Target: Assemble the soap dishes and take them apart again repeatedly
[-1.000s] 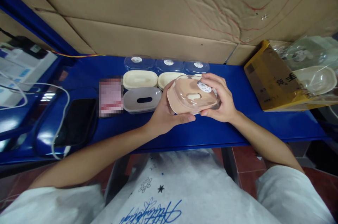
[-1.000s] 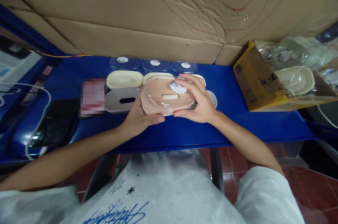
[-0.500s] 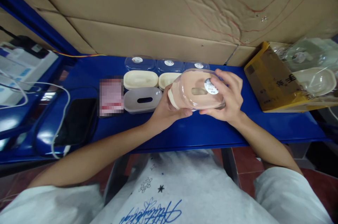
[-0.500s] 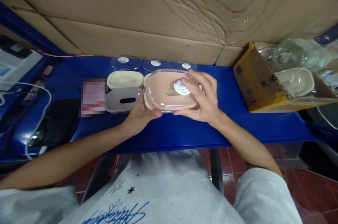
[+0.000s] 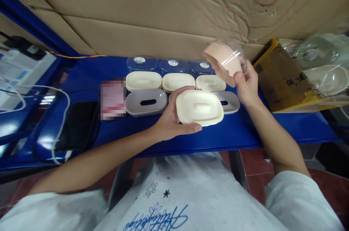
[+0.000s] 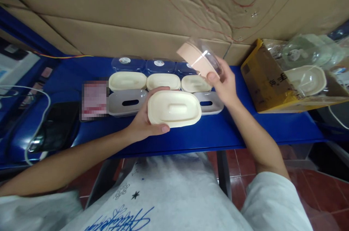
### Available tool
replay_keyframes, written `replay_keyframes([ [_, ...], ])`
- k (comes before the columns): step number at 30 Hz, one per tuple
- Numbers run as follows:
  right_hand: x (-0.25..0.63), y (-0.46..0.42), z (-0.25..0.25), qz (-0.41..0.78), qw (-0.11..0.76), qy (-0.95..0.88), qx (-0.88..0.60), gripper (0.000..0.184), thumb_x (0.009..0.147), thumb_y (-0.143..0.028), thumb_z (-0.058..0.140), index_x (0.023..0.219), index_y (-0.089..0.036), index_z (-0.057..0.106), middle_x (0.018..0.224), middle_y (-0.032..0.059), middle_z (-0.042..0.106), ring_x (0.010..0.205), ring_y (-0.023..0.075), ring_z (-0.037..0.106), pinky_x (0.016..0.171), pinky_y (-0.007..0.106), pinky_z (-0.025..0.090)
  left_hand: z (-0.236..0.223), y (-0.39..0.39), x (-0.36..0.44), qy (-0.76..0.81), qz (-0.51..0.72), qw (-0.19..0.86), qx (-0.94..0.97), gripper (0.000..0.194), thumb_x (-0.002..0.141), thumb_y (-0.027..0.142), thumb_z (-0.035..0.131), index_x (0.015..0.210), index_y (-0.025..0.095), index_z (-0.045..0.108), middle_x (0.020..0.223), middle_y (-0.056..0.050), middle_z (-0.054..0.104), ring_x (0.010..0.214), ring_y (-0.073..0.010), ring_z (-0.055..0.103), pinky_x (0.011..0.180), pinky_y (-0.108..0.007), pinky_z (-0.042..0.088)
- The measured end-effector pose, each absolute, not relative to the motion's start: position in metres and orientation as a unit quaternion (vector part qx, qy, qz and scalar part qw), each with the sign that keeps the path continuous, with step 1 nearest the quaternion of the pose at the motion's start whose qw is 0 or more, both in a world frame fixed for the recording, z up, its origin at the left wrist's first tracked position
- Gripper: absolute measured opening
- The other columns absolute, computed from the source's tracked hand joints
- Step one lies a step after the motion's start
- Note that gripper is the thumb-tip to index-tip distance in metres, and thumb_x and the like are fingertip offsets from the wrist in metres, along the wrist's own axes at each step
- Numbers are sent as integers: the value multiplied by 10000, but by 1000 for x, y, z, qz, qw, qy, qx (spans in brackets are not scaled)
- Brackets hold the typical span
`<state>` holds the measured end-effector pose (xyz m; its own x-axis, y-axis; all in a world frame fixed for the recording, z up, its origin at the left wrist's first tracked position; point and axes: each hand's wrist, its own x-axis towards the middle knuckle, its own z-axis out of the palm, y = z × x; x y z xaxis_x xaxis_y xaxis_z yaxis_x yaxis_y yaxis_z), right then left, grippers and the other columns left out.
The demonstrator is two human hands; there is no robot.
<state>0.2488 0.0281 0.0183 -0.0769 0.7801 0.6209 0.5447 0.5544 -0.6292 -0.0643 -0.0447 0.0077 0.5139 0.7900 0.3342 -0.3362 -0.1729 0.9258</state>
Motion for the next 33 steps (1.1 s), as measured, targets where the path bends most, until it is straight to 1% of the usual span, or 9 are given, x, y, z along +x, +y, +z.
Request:
replay_keyframes([
  [2,279,51,14,93,499,-708,-491,875,867,-911,658,1474,-282,661,1471,116,721,1382,396,669,1220,593,521,7,-47,-64,183,450,621,615,977,713,399,1034,1518,323,485,1658,-140,553,1563,-397,516,1282,-586,442],
  [5,316,76,-1,90,470,-676,-561,863,853,-921,663,1434,-284,701,1386,116,764,1288,383,729,1172,618,558,8,-47,-64,185,442,624,617,982,710,380,1035,1522,318,486,1652,-143,555,1552,-399,531,1270,-589,459],
  [9,338,88,-21,23,417,-699,-580,970,762,-950,724,1416,-234,720,1486,175,697,1409,407,650,1257,613,474,9,-47,-64,178,441,623,621,992,702,355,1041,1524,323,486,1653,-135,555,1552,-397,531,1272,-578,458],
  [14,339,89,-28,8,393,-717,-576,947,809,-906,722,1477,-235,683,1587,192,622,1516,412,557,1301,639,404,9,-49,-62,169,442,624,621,965,708,319,1039,1511,343,503,1652,-116,548,1554,-394,524,1275,-586,442],
  [17,341,89,-31,8,385,-722,-575,968,827,-896,712,1516,-218,651,1635,208,582,1573,420,500,1320,648,366,7,-48,-61,170,438,624,624,969,700,339,1042,1509,339,508,1646,-124,557,1537,-405,538,1247,-589,471],
  [22,346,92,-34,1,387,-711,-587,1023,819,-922,686,1521,-179,648,1640,235,577,1586,430,489,1338,643,340,4,-47,-60,163,439,624,626,979,692,327,1046,1512,343,513,1643,-123,565,1519,-398,562,1220,-575,508],
  [27,324,81,-14,-1,431,-705,-563,904,867,-889,672,1505,-248,670,1591,177,637,1523,413,563,1307,664,393,3,-44,-61,180,438,648,596,949,713,397,1030,1509,343,517,1636,-121,582,1518,-403,568,1189,-572,544],
  [30,287,52,12,16,457,-739,-494,777,933,-791,691,1550,-321,637,1591,114,643,1524,395,563,1295,652,425,5,-42,-61,213,435,664,570,943,721,431,1023,1508,354,510,1662,-110,561,1525,-402,557,1178,-575,557],
  [33,243,11,38,43,462,-793,-395,734,933,-748,729,1570,-401,621,1580,65,655,1520,411,560,1271,661,455,8,-41,-60,248,435,668,551,1012,688,461,1035,1529,351,483,1645,-107,565,1511,-411,565,1187,-605,547],
])
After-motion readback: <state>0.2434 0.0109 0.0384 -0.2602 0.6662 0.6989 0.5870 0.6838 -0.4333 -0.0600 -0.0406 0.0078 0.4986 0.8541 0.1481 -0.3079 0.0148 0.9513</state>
